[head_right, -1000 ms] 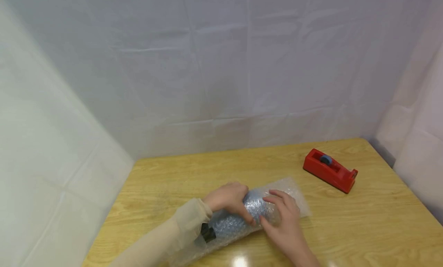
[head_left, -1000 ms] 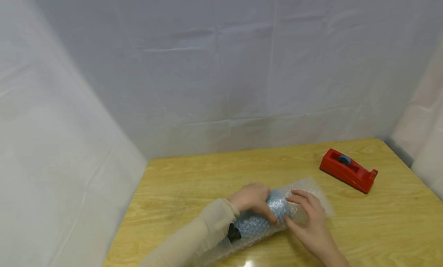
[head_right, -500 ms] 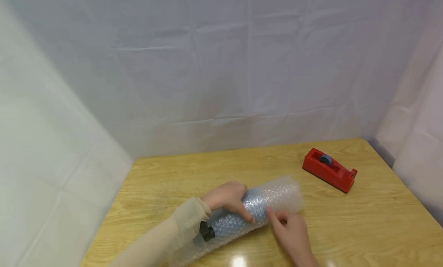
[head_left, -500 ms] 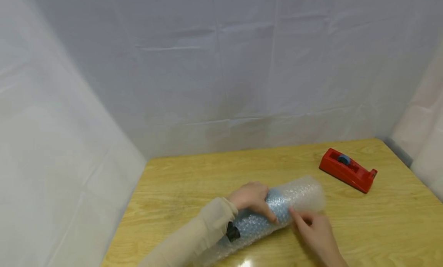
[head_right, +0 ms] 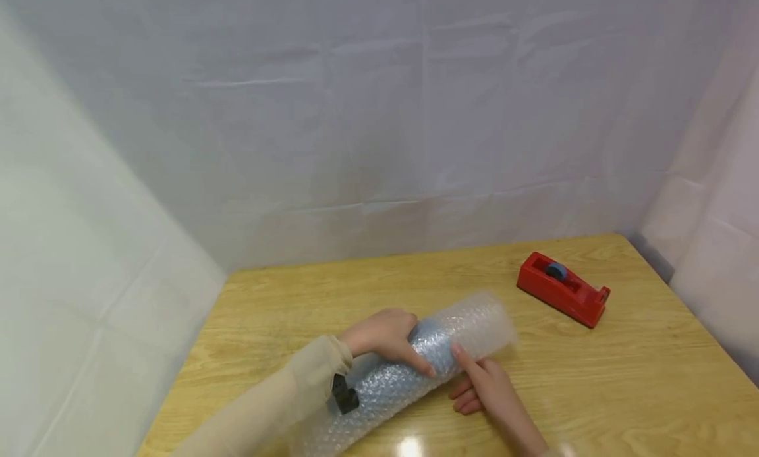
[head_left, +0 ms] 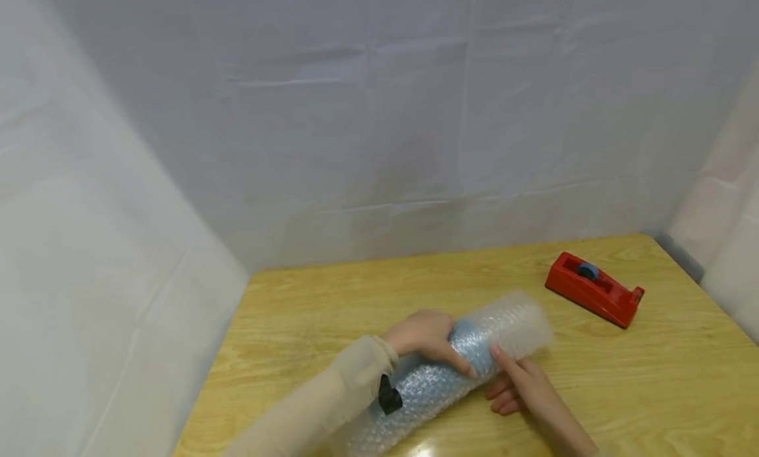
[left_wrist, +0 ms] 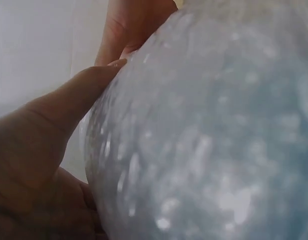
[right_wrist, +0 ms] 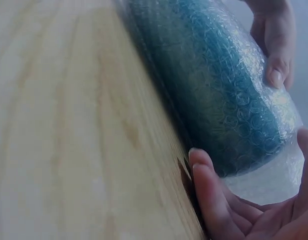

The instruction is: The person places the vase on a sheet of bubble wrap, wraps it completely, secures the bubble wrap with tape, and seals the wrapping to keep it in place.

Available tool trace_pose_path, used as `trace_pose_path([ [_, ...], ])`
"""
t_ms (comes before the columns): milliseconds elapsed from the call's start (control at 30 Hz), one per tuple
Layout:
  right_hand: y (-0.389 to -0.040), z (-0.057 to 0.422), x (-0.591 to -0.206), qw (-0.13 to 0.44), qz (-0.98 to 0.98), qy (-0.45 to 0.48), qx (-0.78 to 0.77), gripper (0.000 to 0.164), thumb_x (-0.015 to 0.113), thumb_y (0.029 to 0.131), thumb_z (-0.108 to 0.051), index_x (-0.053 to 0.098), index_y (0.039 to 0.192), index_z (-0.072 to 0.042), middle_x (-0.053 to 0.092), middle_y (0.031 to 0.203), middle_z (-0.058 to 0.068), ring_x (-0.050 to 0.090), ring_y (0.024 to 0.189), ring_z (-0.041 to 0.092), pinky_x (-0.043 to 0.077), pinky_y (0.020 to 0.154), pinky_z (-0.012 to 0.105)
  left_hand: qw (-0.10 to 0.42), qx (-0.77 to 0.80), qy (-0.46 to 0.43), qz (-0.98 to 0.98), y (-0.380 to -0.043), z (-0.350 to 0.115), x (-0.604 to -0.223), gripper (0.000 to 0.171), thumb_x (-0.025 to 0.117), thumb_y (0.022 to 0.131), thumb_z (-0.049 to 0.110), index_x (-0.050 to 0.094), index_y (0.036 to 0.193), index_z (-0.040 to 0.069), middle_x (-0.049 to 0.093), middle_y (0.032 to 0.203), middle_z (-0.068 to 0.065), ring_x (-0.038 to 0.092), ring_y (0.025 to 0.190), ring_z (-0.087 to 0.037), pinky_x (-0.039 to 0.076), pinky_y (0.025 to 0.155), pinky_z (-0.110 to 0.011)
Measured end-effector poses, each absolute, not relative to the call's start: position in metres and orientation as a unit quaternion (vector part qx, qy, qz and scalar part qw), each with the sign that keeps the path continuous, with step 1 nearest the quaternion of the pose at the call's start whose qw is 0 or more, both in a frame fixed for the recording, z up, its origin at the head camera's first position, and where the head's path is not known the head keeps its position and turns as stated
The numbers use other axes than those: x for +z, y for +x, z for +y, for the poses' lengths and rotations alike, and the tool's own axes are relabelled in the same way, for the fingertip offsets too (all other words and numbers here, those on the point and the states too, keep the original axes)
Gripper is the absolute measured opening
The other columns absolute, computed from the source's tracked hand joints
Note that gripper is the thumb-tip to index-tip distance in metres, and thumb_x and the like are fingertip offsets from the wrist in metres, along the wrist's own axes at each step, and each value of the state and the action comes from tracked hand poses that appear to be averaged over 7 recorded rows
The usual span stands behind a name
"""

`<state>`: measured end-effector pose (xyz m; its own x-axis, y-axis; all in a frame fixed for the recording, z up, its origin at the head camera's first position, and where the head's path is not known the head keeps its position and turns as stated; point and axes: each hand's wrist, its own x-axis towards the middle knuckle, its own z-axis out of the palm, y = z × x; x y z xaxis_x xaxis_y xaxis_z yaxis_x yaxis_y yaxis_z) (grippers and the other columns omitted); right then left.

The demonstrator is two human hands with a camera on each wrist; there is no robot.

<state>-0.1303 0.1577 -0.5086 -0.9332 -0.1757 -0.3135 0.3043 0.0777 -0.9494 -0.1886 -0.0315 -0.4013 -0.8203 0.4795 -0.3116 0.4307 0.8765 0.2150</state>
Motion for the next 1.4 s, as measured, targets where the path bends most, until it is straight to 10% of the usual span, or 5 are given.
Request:
trace_pose_path([
  [500, -0.159, 0.158, -0.510, 0.236, 0.649, -0.004, -0.724, 0.074, 0.043, 0.091, -0.060, 0.046, 0.119, 0.008, 0.069, 0.087, 0.020, 0.068, 0.080, 0.030, 0.055, 0.072, 0.041, 0.209, 0.175, 0.173, 0.946, -0.191, -0.043, -0.404, 0.063, 0.076, 0.060, 0.064, 0.061, 0.087, 0.008, 0.060, 0.075, 0.001, 0.056, 0.065, -0.013, 0.048, 0.056, -0.027],
  [1100, -0.190, 0.144, -0.503, 0.198, 0.692, 0.030, -0.693, 0.076, 0.055, 0.085, -0.059, 0.051, 0.122, 0.007, 0.067, 0.079, 0.011, 0.066, 0.067, 0.020, 0.056, 0.065, 0.036, 0.241, 0.357, 0.114, 0.895, -0.190, -0.058, -0.420, 0.069, 0.074, 0.068, 0.057, 0.058, 0.106, 0.003, 0.062, 0.086, -0.003, 0.061, 0.073, -0.016, 0.052, 0.060, -0.033],
  [1400, -0.203, 0.139, -0.498, 0.217, 0.685, 0.004, -0.695, 0.074, 0.059, 0.083, -0.057, 0.053, 0.122, 0.007, 0.068, 0.082, 0.011, 0.066, 0.069, 0.020, 0.055, 0.067, 0.036, 0.144, 0.370, 0.030, 0.917, -0.173, -0.056, -0.434, 0.120, 0.068, 0.062, 0.071, 0.026, 0.140, -0.010, 0.051, 0.125, -0.027, 0.056, 0.103, -0.037, 0.051, 0.078, -0.048],
])
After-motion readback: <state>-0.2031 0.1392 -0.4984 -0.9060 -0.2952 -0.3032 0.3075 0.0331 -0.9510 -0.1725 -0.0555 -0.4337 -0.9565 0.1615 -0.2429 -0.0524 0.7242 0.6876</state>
